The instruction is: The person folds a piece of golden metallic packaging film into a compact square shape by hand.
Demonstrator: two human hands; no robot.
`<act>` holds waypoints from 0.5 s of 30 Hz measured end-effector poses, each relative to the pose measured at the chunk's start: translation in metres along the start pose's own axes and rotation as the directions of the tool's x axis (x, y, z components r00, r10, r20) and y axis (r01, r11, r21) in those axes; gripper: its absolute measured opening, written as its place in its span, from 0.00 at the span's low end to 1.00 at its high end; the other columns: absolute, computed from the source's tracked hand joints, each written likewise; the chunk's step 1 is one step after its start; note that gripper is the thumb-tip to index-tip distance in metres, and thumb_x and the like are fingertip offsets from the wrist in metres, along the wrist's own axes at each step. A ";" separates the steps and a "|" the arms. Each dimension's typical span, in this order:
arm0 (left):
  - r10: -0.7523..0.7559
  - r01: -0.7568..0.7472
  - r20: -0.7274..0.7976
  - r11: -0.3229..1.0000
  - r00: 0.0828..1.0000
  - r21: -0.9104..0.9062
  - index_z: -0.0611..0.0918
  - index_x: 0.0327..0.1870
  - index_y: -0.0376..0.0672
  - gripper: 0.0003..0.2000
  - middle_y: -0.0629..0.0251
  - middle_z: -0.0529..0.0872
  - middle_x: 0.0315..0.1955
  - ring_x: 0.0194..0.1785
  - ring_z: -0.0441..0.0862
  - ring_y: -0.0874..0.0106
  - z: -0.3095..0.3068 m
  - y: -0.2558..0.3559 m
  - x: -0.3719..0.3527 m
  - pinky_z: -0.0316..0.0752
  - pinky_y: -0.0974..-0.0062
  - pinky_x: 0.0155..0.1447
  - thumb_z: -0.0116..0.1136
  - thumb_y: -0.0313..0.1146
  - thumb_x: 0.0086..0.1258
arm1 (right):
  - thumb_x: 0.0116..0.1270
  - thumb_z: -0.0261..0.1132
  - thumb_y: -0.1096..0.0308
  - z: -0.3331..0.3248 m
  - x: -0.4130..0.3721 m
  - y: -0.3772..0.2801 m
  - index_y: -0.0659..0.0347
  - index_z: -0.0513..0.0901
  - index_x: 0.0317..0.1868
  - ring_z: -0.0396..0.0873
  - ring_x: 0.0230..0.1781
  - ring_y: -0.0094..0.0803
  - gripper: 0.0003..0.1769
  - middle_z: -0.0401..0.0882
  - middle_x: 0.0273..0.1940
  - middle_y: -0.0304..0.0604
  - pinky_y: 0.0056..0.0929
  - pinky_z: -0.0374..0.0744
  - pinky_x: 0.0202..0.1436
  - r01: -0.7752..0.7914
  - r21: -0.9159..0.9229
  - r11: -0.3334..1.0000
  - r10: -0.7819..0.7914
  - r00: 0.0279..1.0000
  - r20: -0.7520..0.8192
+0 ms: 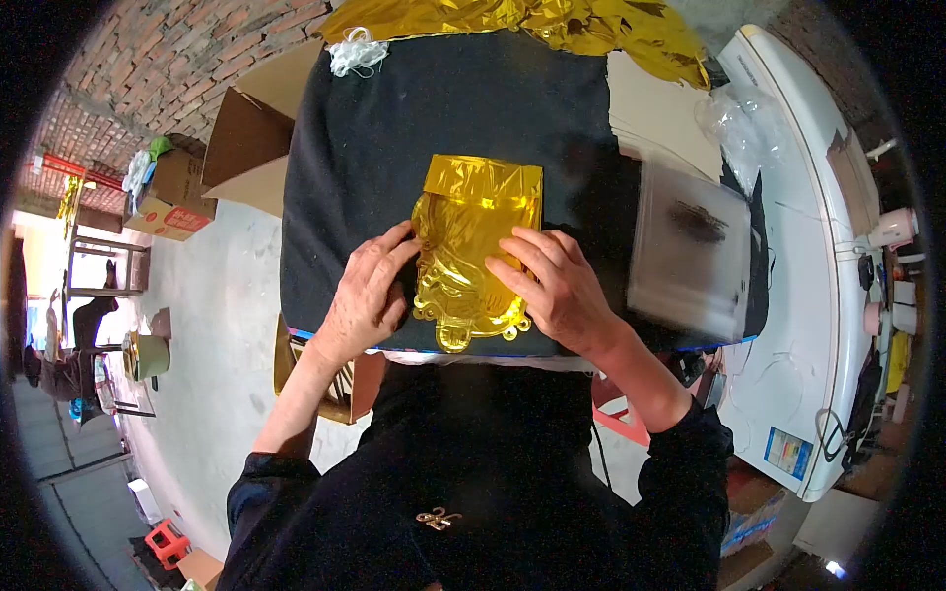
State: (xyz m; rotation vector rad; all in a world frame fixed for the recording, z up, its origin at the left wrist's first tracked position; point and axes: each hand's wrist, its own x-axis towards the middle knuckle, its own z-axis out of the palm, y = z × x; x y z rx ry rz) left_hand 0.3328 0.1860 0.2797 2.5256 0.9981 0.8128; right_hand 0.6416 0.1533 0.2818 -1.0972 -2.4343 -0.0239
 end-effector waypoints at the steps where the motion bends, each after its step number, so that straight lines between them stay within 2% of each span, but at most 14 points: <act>1: -0.005 0.005 0.006 1.000 1.000 -0.018 0.73 0.75 0.40 0.39 0.48 0.76 0.74 0.74 0.76 0.48 -0.002 -0.002 0.001 0.71 0.53 0.79 0.59 0.12 0.55 | 0.70 0.64 0.76 0.002 -0.002 0.000 0.60 0.87 0.62 0.75 0.72 0.44 0.21 0.81 0.64 0.48 0.46 0.72 0.76 -0.010 0.009 1.000 0.010 1.000 0.009; 3: -0.017 0.018 0.019 0.998 1.000 -0.058 0.73 0.76 0.40 0.39 0.48 0.78 0.73 0.76 0.75 0.48 -0.004 -0.008 0.006 0.70 0.53 0.81 0.58 0.11 0.55 | 0.72 0.62 0.76 0.003 -0.008 -0.001 0.61 0.87 0.63 0.74 0.74 0.45 0.21 0.80 0.65 0.49 0.47 0.72 0.78 -0.029 0.028 0.999 0.029 0.999 0.027; 4: -0.054 0.054 -0.001 0.993 0.999 -0.105 0.72 0.77 0.40 0.38 0.49 0.79 0.73 0.77 0.74 0.48 -0.003 -0.011 0.008 0.68 0.54 0.82 0.56 0.10 0.60 | 0.73 0.62 0.76 0.002 -0.009 -0.001 0.62 0.86 0.64 0.73 0.75 0.46 0.21 0.79 0.66 0.49 0.47 0.72 0.79 -0.036 0.036 0.999 0.034 0.999 0.034; 8: -0.142 0.142 -0.009 0.990 0.990 -0.010 0.72 0.79 0.41 0.33 0.49 0.79 0.73 0.77 0.75 0.49 0.002 -0.020 0.016 0.68 0.54 0.82 0.57 0.13 0.69 | 0.74 0.60 0.75 -0.003 -0.012 0.000 0.63 0.83 0.67 0.71 0.78 0.47 0.22 0.79 0.67 0.49 0.50 0.70 0.83 -0.052 0.043 0.998 0.048 0.996 0.076; 11: -0.146 0.146 0.000 0.989 0.989 -0.035 0.73 0.79 0.42 0.32 0.50 0.80 0.72 0.77 0.74 0.50 0.006 -0.022 0.018 0.68 0.55 0.82 0.58 0.16 0.72 | 0.74 0.60 0.77 -0.006 -0.012 0.000 0.63 0.82 0.68 0.70 0.79 0.47 0.23 0.78 0.68 0.48 0.50 0.70 0.83 -0.086 0.056 0.995 0.082 0.994 0.066; 15: -0.153 0.151 -0.017 0.985 0.988 -0.088 0.73 0.78 0.42 0.31 0.53 0.82 0.71 0.76 0.76 0.52 0.007 -0.024 0.019 0.69 0.56 0.81 0.59 0.17 0.74 | 0.71 0.63 0.79 -0.002 -0.004 0.003 0.64 0.83 0.67 0.72 0.76 0.48 0.24 0.78 0.68 0.49 0.47 0.74 0.80 -0.109 0.040 0.993 0.111 0.993 -0.049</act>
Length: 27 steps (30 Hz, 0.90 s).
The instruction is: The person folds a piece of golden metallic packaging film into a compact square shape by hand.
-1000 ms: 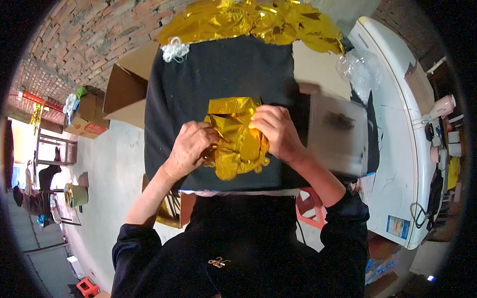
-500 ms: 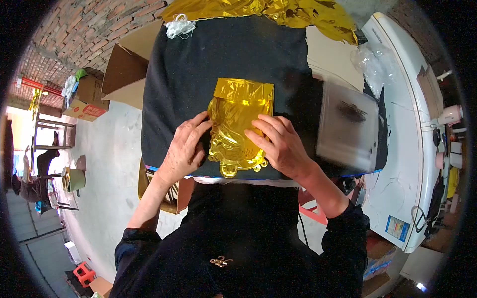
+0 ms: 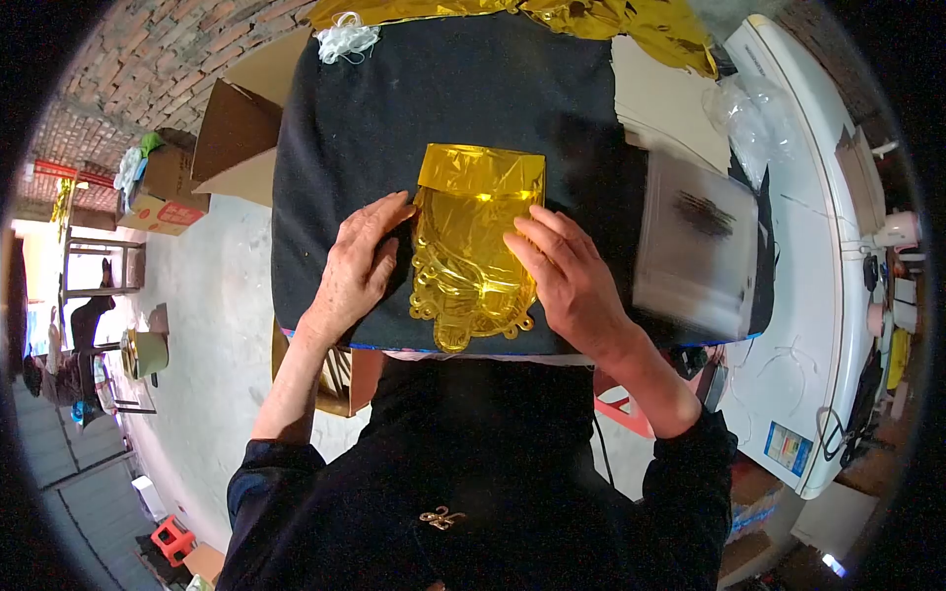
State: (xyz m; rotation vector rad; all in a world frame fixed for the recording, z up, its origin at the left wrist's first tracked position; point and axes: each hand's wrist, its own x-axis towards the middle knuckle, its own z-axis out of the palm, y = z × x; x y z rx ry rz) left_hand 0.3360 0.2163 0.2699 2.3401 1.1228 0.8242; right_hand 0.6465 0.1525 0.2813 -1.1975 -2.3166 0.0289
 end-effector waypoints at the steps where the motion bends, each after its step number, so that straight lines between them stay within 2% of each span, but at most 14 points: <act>1: -0.004 0.003 -0.006 1.000 1.000 -0.004 0.74 0.78 0.42 0.30 0.53 0.82 0.70 0.76 0.76 0.53 0.000 0.000 0.001 0.69 0.57 0.81 0.59 0.17 0.74 | 0.70 0.64 0.79 0.001 0.005 -0.001 0.64 0.83 0.67 0.73 0.75 0.49 0.25 0.78 0.67 0.49 0.47 0.75 0.80 -0.004 -0.007 1.000 0.004 1.000 -0.010; 5: -0.010 0.010 -0.040 1.000 0.999 0.002 0.75 0.77 0.42 0.29 0.56 0.86 0.66 0.72 0.78 0.54 -0.003 -0.003 0.003 0.70 0.58 0.79 0.61 0.19 0.74 | 0.67 0.68 0.78 0.009 0.015 0.003 0.64 0.83 0.65 0.77 0.70 0.49 0.25 0.79 0.65 0.49 0.46 0.77 0.77 0.018 -0.042 0.999 -0.019 0.999 -0.027; 8: -0.051 0.058 -0.080 0.994 0.995 0.093 0.76 0.76 0.41 0.28 0.57 0.88 0.60 0.68 0.80 0.55 -0.008 -0.005 0.007 0.71 0.58 0.75 0.63 0.22 0.74 | 0.67 0.69 0.77 0.012 0.019 0.007 0.64 0.84 0.64 0.78 0.68 0.46 0.24 0.80 0.64 0.48 0.45 0.79 0.74 0.023 -0.074 0.997 -0.027 0.998 -0.051; 9: -0.060 0.075 -0.116 0.988 0.991 0.136 0.83 0.68 0.41 0.21 0.60 0.88 0.56 0.63 0.80 0.57 -0.008 -0.004 0.009 0.72 0.60 0.69 0.66 0.26 0.74 | 0.67 0.70 0.77 0.012 0.020 0.008 0.64 0.84 0.63 0.79 0.68 0.45 0.23 0.81 0.63 0.47 0.44 0.80 0.73 0.028 -0.084 0.996 -0.032 0.998 -0.048; 12: -0.037 0.059 -0.106 0.976 0.994 0.209 0.89 0.58 0.41 0.14 0.61 0.87 0.53 0.61 0.79 0.59 -0.006 -0.002 0.010 0.71 0.61 0.66 0.68 0.29 0.73 | 0.66 0.70 0.77 0.013 0.023 0.009 0.65 0.85 0.61 0.80 0.66 0.43 0.22 0.82 0.61 0.46 0.41 0.82 0.69 0.058 -0.095 0.994 -0.061 0.998 -0.033; 13: -0.047 0.067 -0.114 0.982 0.992 0.178 0.91 0.52 0.42 0.10 0.62 0.86 0.51 0.59 0.78 0.60 -0.002 -0.001 0.010 0.70 0.62 0.64 0.69 0.30 0.73 | 0.66 0.70 0.76 0.012 0.025 0.008 0.65 0.86 0.60 0.80 0.65 0.43 0.21 0.82 0.60 0.46 0.40 0.82 0.68 0.079 -0.088 0.993 -0.081 0.996 -0.025; 17: -0.057 0.078 -0.153 0.988 0.987 0.133 0.92 0.49 0.45 0.09 0.67 0.85 0.48 0.55 0.77 0.61 0.005 -0.004 0.010 0.69 0.63 0.58 0.70 0.30 0.69 | 0.65 0.69 0.76 0.014 0.037 0.001 0.66 0.87 0.58 0.82 0.60 0.42 0.20 0.84 0.55 0.46 0.39 0.84 0.65 0.159 -0.053 0.986 -0.159 0.987 -0.006; 19: -0.071 0.085 -0.146 0.992 0.987 0.097 0.92 0.48 0.45 0.09 0.67 0.85 0.47 0.54 0.77 0.61 0.006 -0.005 0.011 0.69 0.63 0.58 0.70 0.31 0.69 | 0.65 0.68 0.76 0.018 0.044 0.000 0.68 0.87 0.58 0.83 0.57 0.43 0.20 0.84 0.54 0.47 0.38 0.84 0.63 0.156 0.031 0.987 -0.157 0.987 0.023; 22: -0.155 0.159 -0.076 0.986 0.985 0.045 0.91 0.52 0.40 0.10 0.62 0.85 0.49 0.57 0.78 0.60 0.002 0.002 0.012 0.70 0.63 0.64 0.69 0.31 0.74 | 0.65 0.69 0.77 0.026 0.055 -0.003 0.69 0.86 0.58 0.83 0.54 0.44 0.20 0.84 0.53 0.49 0.39 0.85 0.60 0.131 0.121 0.984 -0.135 0.991 0.024; 27: -0.136 0.137 -0.060 0.990 0.989 0.014 0.91 0.53 0.40 0.11 0.61 0.86 0.49 0.56 0.78 0.60 0.002 0.008 0.015 0.70 0.63 0.65 0.68 0.31 0.75 | 0.64 0.71 0.76 0.030 0.063 -0.012 0.71 0.86 0.58 0.82 0.52 0.46 0.21 0.84 0.52 0.51 0.39 0.85 0.58 0.055 0.143 0.988 -0.057 0.998 0.014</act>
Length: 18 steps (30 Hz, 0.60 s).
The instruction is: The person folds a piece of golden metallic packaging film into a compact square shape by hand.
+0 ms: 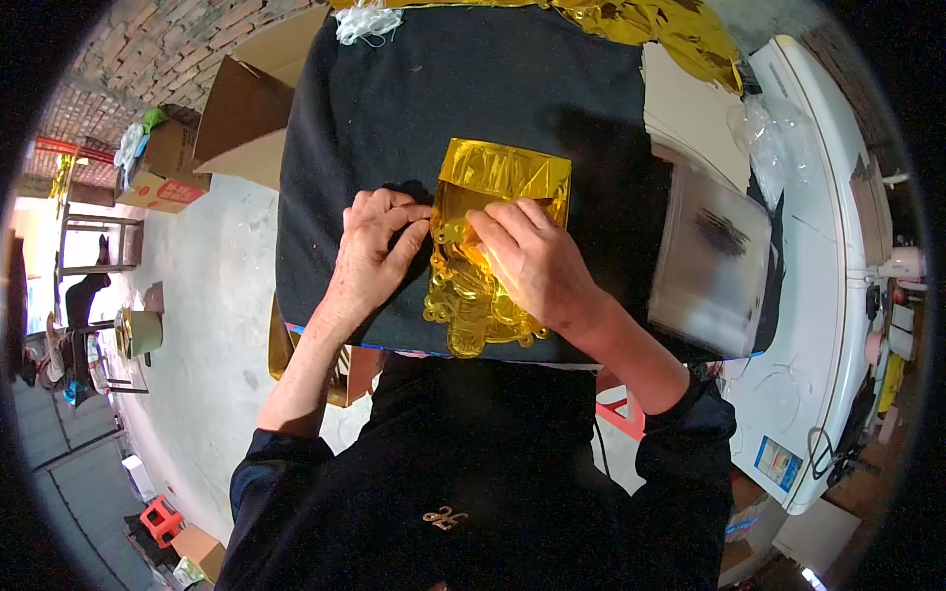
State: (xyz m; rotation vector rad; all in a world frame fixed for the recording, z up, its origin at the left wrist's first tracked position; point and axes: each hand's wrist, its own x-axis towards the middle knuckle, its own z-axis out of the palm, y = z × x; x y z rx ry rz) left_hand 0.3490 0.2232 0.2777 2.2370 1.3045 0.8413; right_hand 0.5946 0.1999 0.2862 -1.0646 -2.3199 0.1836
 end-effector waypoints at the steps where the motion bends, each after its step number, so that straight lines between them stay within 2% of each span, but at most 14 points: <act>1: 0.007 -0.007 0.003 1.000 1.000 -0.003 0.91 0.54 0.40 0.11 0.60 0.87 0.50 0.57 0.78 0.60 0.000 0.001 0.000 0.70 0.63 0.65 0.68 0.31 0.75 | 0.64 0.72 0.76 0.001 0.000 0.000 0.70 0.86 0.58 0.82 0.51 0.46 0.21 0.84 0.52 0.51 0.39 0.85 0.58 0.002 -0.002 1.000 -0.002 1.000 0.002; 7: 0.015 -0.016 -0.037 0.999 0.999 -0.030 0.89 0.59 0.41 0.13 0.60 0.88 0.52 0.57 0.79 0.59 0.005 0.001 -0.003 0.70 0.62 0.64 0.67 0.32 0.76 | 0.66 0.69 0.74 0.007 -0.003 0.002 0.67 0.87 0.61 0.80 0.55 0.45 0.22 0.82 0.55 0.50 0.41 0.82 0.61 -0.005 -0.012 1.000 0.006 0.999 0.036; 11: 0.054 -0.055 -0.018 0.998 0.998 -0.008 0.89 0.58 0.40 0.13 0.61 0.88 0.52 0.57 0.79 0.60 0.006 0.001 -0.004 0.69 0.61 0.64 0.66 0.30 0.77 | 0.68 0.66 0.71 0.007 -0.004 0.002 0.66 0.87 0.63 0.78 0.59 0.44 0.23 0.80 0.57 0.49 0.41 0.79 0.66 0.012 -0.063 0.998 -0.007 0.997 0.080; 18: 0.090 -0.092 -0.031 0.995 0.995 -0.043 0.90 0.58 0.40 0.12 0.60 0.88 0.50 0.56 0.80 0.60 0.009 -0.002 -0.005 0.70 0.62 0.62 0.65 0.26 0.76 | 0.70 0.63 0.70 0.010 -0.004 0.003 0.62 0.87 0.66 0.77 0.61 0.42 0.24 0.80 0.58 0.48 0.42 0.77 0.66 0.022 -0.091 0.996 -0.014 0.996 0.089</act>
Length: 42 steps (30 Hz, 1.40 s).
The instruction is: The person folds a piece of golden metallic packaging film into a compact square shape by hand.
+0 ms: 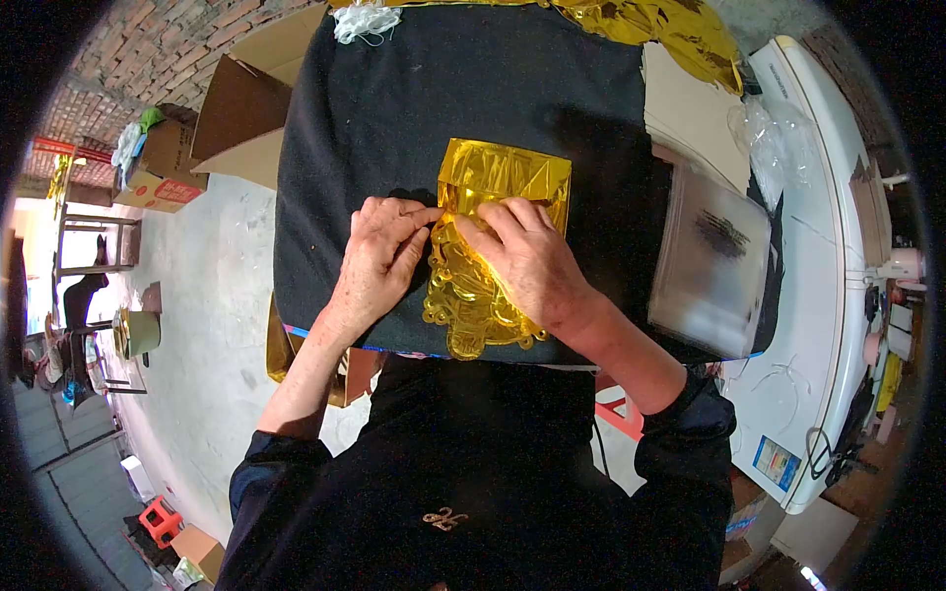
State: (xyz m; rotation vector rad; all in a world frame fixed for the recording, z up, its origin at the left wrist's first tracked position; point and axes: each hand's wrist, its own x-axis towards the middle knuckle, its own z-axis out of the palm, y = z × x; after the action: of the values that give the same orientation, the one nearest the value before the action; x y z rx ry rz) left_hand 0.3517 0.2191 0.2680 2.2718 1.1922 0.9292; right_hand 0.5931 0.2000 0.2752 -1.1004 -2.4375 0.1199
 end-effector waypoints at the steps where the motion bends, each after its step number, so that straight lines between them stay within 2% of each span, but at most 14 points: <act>1: 0.006 -0.006 -0.005 1.000 1.000 -0.010 0.90 0.58 0.40 0.12 0.60 0.88 0.49 0.55 0.80 0.60 0.000 0.000 0.000 0.71 0.62 0.62 0.65 0.26 0.76 | 0.70 0.63 0.70 0.001 0.000 0.000 0.61 0.87 0.66 0.77 0.61 0.42 0.25 0.80 0.58 0.47 0.42 0.77 0.66 0.001 -0.007 1.000 -0.001 1.000 -0.001; 10: -0.093 0.096 0.117 0.995 0.989 -0.019 0.91 0.55 0.40 0.11 0.60 0.88 0.37 0.48 0.82 0.61 -0.011 0.008 -0.001 0.72 0.64 0.59 0.68 0.29 0.75 | 0.71 0.63 0.68 0.000 0.000 -0.001 0.59 0.86 0.67 0.78 0.61 0.39 0.25 0.81 0.59 0.45 0.40 0.75 0.66 0.044 -0.107 0.993 -0.040 0.998 0.039; 14: -0.135 0.145 0.133 0.988 0.982 -0.061 0.90 0.55 0.39 0.12 0.59 0.88 0.37 0.49 0.82 0.60 -0.010 0.010 -0.006 0.74 0.62 0.59 0.69 0.29 0.74 | 0.71 0.63 0.68 -0.003 0.001 -0.003 0.62 0.87 0.65 0.78 0.60 0.38 0.24 0.82 0.59 0.44 0.38 0.76 0.65 0.038 -0.086 0.996 -0.035 0.999 0.028; 16: -0.168 0.180 0.115 0.979 0.979 -0.099 0.90 0.56 0.39 0.12 0.59 0.89 0.38 0.50 0.83 0.59 -0.009 0.009 -0.006 0.75 0.61 0.60 0.69 0.29 0.74 | 0.68 0.64 0.69 -0.005 0.000 -0.003 0.63 0.86 0.66 0.80 0.61 0.42 0.25 0.83 0.61 0.47 0.40 0.77 0.66 0.024 -0.064 0.998 -0.021 0.999 0.043; 17: -0.171 0.180 0.113 0.980 0.979 -0.079 0.90 0.56 0.38 0.12 0.58 0.89 0.38 0.50 0.83 0.58 -0.009 0.009 -0.005 0.76 0.61 0.60 0.69 0.29 0.74 | 0.67 0.65 0.69 -0.005 -0.001 -0.003 0.63 0.86 0.66 0.80 0.62 0.44 0.26 0.83 0.62 0.49 0.41 0.77 0.67 0.017 -0.052 0.999 -0.015 0.999 0.051; 20: -0.175 0.180 0.113 0.983 0.978 -0.028 0.89 0.56 0.38 0.12 0.57 0.90 0.39 0.50 0.84 0.57 -0.011 0.011 -0.002 0.76 0.60 0.62 0.68 0.30 0.74 | 0.71 0.62 0.68 -0.004 0.000 -0.001 0.63 0.86 0.65 0.79 0.60 0.37 0.24 0.82 0.59 0.44 0.36 0.76 0.64 0.064 -0.106 0.992 -0.061 0.998 0.032; 22: -0.174 0.176 0.120 0.984 0.977 -0.010 0.89 0.55 0.38 0.13 0.57 0.90 0.40 0.50 0.84 0.56 -0.011 0.014 0.000 0.76 0.60 0.62 0.69 0.31 0.74 | 0.70 0.62 0.68 -0.004 0.000 -0.001 0.62 0.86 0.65 0.78 0.60 0.37 0.24 0.82 0.59 0.43 0.36 0.76 0.65 0.062 -0.112 0.992 -0.058 0.998 0.035; 25: -0.162 0.158 0.120 0.987 0.979 0.039 0.89 0.49 0.38 0.11 0.57 0.90 0.40 0.50 0.84 0.56 -0.007 0.012 0.003 0.76 0.59 0.63 0.71 0.35 0.73 | 0.70 0.63 0.67 -0.004 -0.001 -0.002 0.62 0.86 0.65 0.78 0.60 0.36 0.24 0.82 0.59 0.42 0.36 0.76 0.64 0.069 -0.131 0.989 -0.064 0.997 0.044; 28: -0.159 0.134 0.111 0.969 0.981 0.206 0.87 0.42 0.39 0.09 0.58 0.88 0.38 0.49 0.84 0.56 0.002 0.017 0.005 0.76 0.58 0.59 0.71 0.35 0.70 | 0.69 0.63 0.67 -0.001 -0.002 -0.002 0.61 0.87 0.65 0.78 0.60 0.36 0.24 0.83 0.58 0.41 0.35 0.76 0.64 0.082 -0.163 0.983 -0.077 0.996 0.037; 31: -0.112 0.105 0.012 0.959 0.994 0.265 0.83 0.38 0.42 0.08 0.60 0.86 0.35 0.45 0.82 0.57 0.013 0.020 0.001 0.75 0.56 0.55 0.71 0.33 0.68 | 0.69 0.63 0.68 0.000 -0.002 -0.002 0.61 0.86 0.65 0.78 0.60 0.35 0.25 0.83 0.57 0.40 0.35 0.76 0.64 0.085 -0.178 0.980 -0.080 0.996 0.031; 35: 0.028 -0.018 -0.032 0.960 0.999 0.280 0.80 0.39 0.40 0.11 0.58 0.85 0.39 0.44 0.79 0.57 0.018 0.022 0.000 0.73 0.58 0.49 0.73 0.27 0.61 | 0.68 0.64 0.68 0.002 -0.003 -0.002 0.62 0.87 0.63 0.78 0.60 0.35 0.23 0.83 0.57 0.40 0.35 0.75 0.66 0.081 -0.177 0.981 -0.079 0.997 0.020; 39: 0.222 -0.200 -0.054 0.942 0.974 0.271 0.82 0.42 0.37 0.13 0.56 0.85 0.44 0.47 0.80 0.58 0.024 0.019 0.001 0.79 0.64 0.52 0.72 0.21 0.59 | 0.67 0.65 0.67 0.000 -0.004 -0.002 0.61 0.88 0.59 0.77 0.62 0.37 0.20 0.83 0.59 0.40 0.38 0.74 0.69 0.072 -0.156 0.985 -0.065 0.997 0.047; 40: 0.245 -0.225 -0.031 0.926 0.969 0.304 0.83 0.46 0.35 0.14 0.55 0.86 0.47 0.50 0.82 0.57 0.023 0.020 0.000 0.81 0.65 0.58 0.72 0.20 0.59 | 0.67 0.65 0.67 0.000 -0.005 -0.002 0.60 0.88 0.58 0.77 0.62 0.37 0.20 0.83 0.59 0.41 0.38 0.73 0.70 0.068 -0.149 0.986 -0.060 0.997 0.055; 42: 0.268 -0.252 -0.010 0.920 0.963 0.301 0.84 0.47 0.35 0.14 0.55 0.87 0.49 0.53 0.84 0.57 0.025 0.016 0.000 0.82 0.64 0.61 0.73 0.21 0.60 | 0.67 0.66 0.67 0.002 -0.006 -0.002 0.60 0.88 0.57 0.77 0.63 0.38 0.19 0.83 0.59 0.41 0.39 0.73 0.71 0.064 -0.148 0.987 -0.055 0.997 0.063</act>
State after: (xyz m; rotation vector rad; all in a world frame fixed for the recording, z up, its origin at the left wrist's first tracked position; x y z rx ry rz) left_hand 0.3785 0.2089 0.2608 2.7156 1.1329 0.9602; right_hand 0.5945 0.1951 0.2721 -1.1001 -2.5641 -0.0514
